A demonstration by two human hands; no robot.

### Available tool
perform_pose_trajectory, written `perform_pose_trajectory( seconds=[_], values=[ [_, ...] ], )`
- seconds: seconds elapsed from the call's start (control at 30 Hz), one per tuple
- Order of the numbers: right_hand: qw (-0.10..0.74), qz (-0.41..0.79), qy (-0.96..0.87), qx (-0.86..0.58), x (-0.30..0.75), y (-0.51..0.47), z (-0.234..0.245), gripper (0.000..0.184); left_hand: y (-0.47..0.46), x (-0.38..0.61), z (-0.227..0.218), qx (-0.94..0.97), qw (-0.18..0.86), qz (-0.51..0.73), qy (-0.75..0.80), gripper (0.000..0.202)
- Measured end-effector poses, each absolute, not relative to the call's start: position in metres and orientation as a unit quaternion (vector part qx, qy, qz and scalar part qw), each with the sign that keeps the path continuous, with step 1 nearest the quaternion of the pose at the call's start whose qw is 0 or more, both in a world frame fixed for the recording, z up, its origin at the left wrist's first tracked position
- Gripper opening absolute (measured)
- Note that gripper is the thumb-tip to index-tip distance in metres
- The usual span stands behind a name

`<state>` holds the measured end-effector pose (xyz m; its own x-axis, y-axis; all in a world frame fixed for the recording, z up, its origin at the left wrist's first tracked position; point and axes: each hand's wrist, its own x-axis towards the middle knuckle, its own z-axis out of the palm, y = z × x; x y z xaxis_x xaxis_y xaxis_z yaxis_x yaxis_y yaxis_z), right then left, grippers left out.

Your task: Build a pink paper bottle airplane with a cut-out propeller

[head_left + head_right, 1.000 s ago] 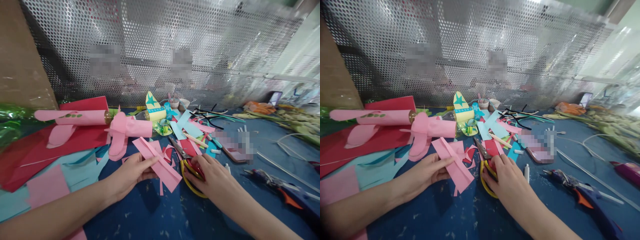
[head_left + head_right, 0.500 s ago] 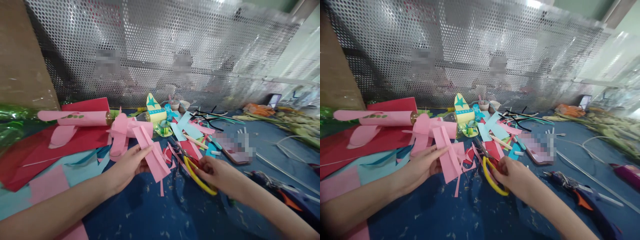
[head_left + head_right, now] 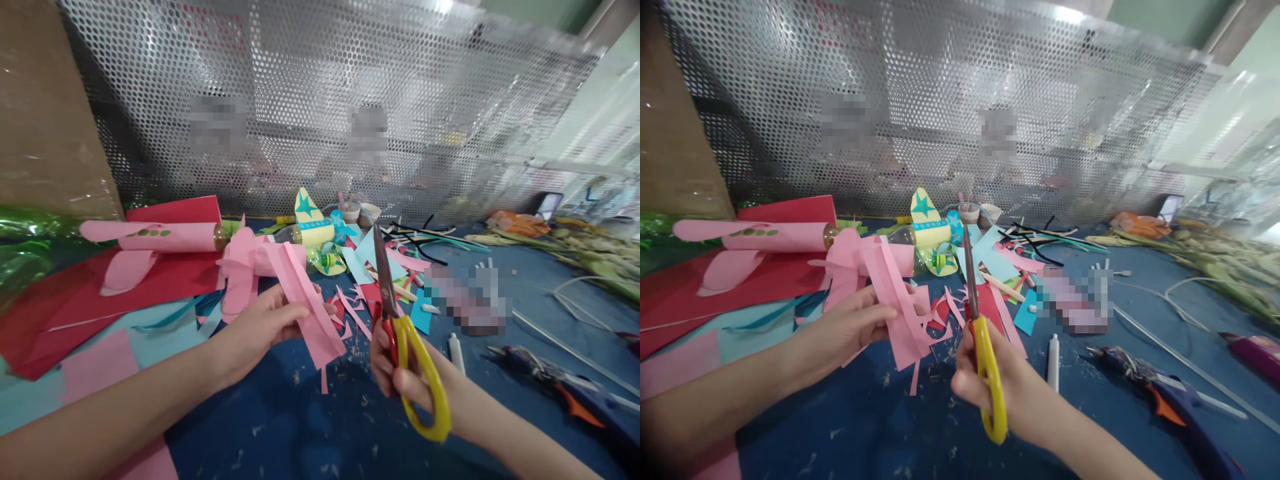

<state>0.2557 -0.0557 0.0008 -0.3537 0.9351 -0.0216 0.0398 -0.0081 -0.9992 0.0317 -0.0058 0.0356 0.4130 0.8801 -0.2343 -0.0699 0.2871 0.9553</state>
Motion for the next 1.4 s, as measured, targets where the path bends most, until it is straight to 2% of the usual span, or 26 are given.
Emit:
perform_pose_trajectory(
  seconds=[0.2, 0.37, 0.47, 0.57, 0.73, 0.87, 0.97, 1.1, 1.27, 1.4],
  values=[
    [0.414, 0.473, -0.573, -0.526, 0.228, -0.070, -0.007, 0.050, -0.022, 0.040, 0.025, 0.521, 0.684, 0.272, 0.432, 0.035],
    [0.452, 0.506, -0.531, -0.508, 0.222, -0.070, -0.013, 0.057, -0.034, 0.048, 0.022, 0.505, 0.689, 0.234, 0.465, 0.036],
    [0.435, 0.526, -0.533, -0.499, 0.226, -0.068, -0.009, 0.043, -0.036, 0.049, 0.024, 0.489, 0.699, 0.249, 0.459, 0.032],
    [0.461, 0.534, -0.525, -0.475, 0.230, -0.064, -0.004, 0.034, -0.036, 0.048, 0.023, 0.513, 0.703, 0.231, 0.434, 0.027],
    [0.485, 0.557, -0.503, -0.448, 0.231, -0.060, 0.003, 0.039, -0.041, 0.046, 0.022, 0.587, 0.699, 0.163, 0.376, 0.031],
    [0.483, 0.576, -0.483, -0.449, 0.229, -0.060, 0.010, 0.042, -0.045, 0.047, 0.026, 0.591, 0.715, 0.103, 0.359, 0.013],
    [0.460, 0.595, -0.481, -0.451, 0.228, -0.060, 0.010, 0.043, -0.044, 0.047, 0.023, 0.590, 0.712, 0.123, 0.361, 0.024],
    [0.450, 0.610, -0.477, -0.446, 0.227, -0.060, 0.007, 0.045, -0.042, 0.047, 0.016, 0.643, 0.653, 0.142, 0.373, 0.038],
    [0.465, 0.621, -0.457, -0.435, 0.226, -0.061, 0.006, 0.047, -0.047, 0.050, 0.023, 0.681, 0.590, 0.082, 0.426, 0.035],
    [0.491, 0.621, -0.430, -0.434, 0.227, -0.060, 0.003, 0.049, -0.052, 0.051, 0.026, 0.678, 0.585, 0.010, 0.445, 0.030]
  ],
)
